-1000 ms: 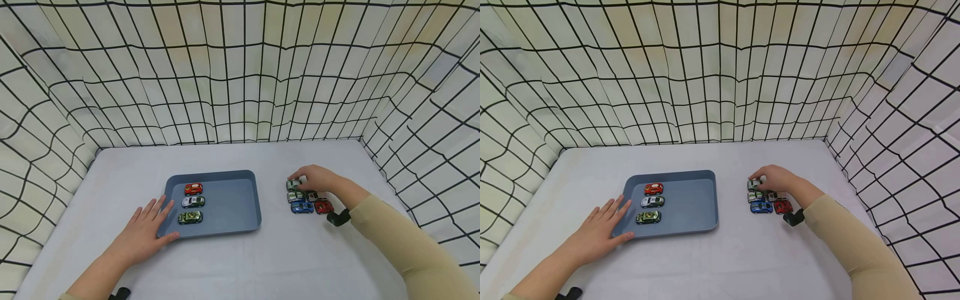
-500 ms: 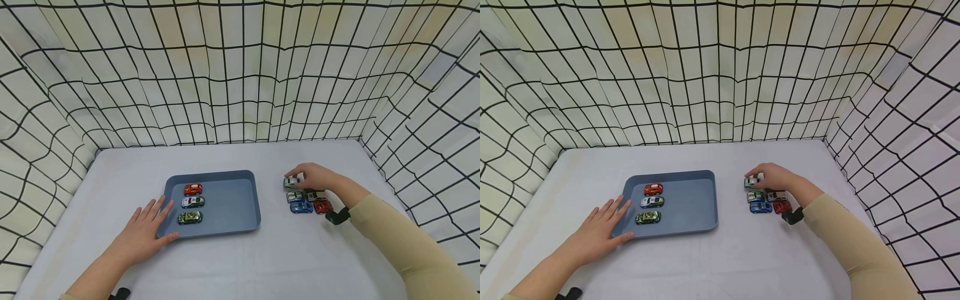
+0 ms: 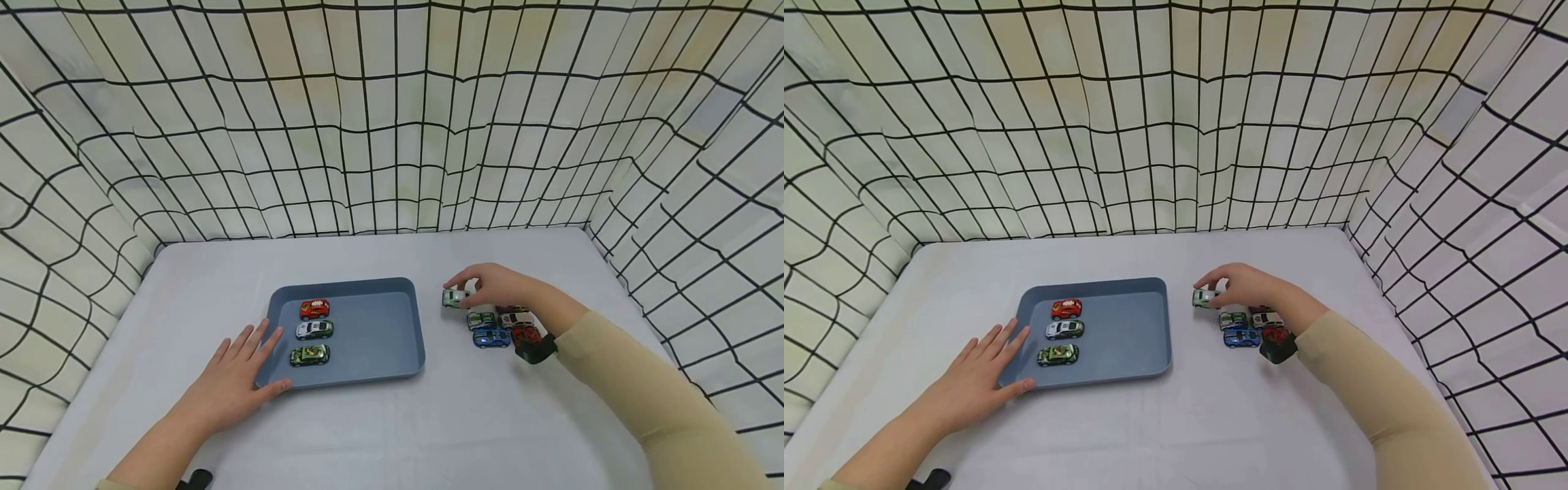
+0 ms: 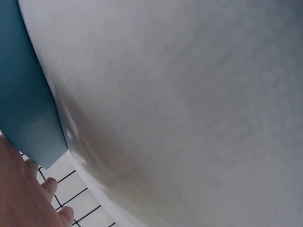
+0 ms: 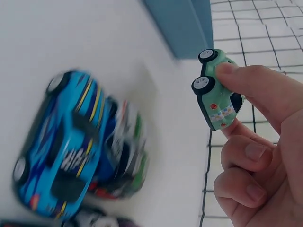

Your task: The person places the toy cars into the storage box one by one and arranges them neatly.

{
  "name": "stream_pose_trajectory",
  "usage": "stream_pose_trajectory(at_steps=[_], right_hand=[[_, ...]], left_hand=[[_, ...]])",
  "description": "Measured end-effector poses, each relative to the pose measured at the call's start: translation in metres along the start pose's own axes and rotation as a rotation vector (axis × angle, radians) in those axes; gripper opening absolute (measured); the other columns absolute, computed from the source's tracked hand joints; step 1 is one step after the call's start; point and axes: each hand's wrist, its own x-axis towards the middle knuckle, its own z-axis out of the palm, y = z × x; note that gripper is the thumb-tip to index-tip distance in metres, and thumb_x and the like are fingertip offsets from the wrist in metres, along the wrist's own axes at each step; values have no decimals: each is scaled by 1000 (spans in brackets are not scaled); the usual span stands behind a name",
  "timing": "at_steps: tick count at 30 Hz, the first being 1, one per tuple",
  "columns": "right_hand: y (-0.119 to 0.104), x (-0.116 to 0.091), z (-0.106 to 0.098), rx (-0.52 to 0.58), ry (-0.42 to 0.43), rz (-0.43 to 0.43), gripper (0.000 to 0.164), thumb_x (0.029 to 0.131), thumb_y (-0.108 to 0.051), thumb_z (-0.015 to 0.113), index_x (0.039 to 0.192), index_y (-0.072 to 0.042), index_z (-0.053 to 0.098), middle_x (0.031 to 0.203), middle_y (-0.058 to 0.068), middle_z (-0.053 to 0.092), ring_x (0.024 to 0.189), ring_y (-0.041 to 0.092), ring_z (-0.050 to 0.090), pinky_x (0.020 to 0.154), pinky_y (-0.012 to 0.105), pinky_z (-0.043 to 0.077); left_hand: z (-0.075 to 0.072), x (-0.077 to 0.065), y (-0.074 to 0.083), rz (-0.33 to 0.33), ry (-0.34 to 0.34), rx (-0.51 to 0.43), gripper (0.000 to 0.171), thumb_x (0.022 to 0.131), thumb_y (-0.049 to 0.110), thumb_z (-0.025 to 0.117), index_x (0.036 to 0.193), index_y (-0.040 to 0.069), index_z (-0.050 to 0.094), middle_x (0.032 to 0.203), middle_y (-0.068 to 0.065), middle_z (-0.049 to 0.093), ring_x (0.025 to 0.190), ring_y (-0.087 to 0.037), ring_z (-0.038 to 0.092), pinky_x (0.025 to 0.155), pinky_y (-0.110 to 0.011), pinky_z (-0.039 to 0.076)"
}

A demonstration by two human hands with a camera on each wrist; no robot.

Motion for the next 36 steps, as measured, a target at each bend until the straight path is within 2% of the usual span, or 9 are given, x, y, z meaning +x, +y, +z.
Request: stream_pose_trajectory(at_steps=[8,12,17,24,32,36], right_hand=[[-25,13,4,48,-36,-20,42,86,-31,78,127,-34,68,112,-5,63,89,21,56,73,34,49],[-37,22,9,72,-54,-47,42,86,-30,79,127,-33,68,111,-4,64,92,22,56,74,35,48],[-55,35,22,66,-77,-101,42,87,-29,79,127,-31,69,107,-7,64,107,22,55,84,34,49],[-84,53,45,54,-133,-150,41,86,-26,79,126,-29,70,105,-7,63,94,21,57,73,29,50],[-110,67,70,-16,-162,-198,41,86,-30,79,126,-32,70,105,-10,62,92,16,58,72,27,50],[-119,73,81,-40,-171,-202,41,86,-31,80,126,-30,70,105,-12,64,98,14,59,78,26,49]], left_hand=[[0,0,0,1,3,2,99,86,76,51,157,11,29,163,-18,18,147,-44,16,114,-67,13],[1,-1,-1,1,5,3,99,86,76,52,157,11,29,163,-19,18,147,-44,16,114,-68,13],[1,-1,-1,1,6,4,99,86,77,51,157,11,29,163,-19,19,147,-44,17,114,-67,13],[0,-1,0,5,4,1,99,86,76,51,157,11,30,162,-19,19,147,-44,17,114,-67,13],[-2,-1,1,4,2,-5,98,86,75,52,157,12,30,163,-19,19,147,-44,16,114,-67,13],[-3,-1,2,3,4,-4,98,86,75,52,157,11,29,163,-19,18,147,-44,16,114,-67,13]])
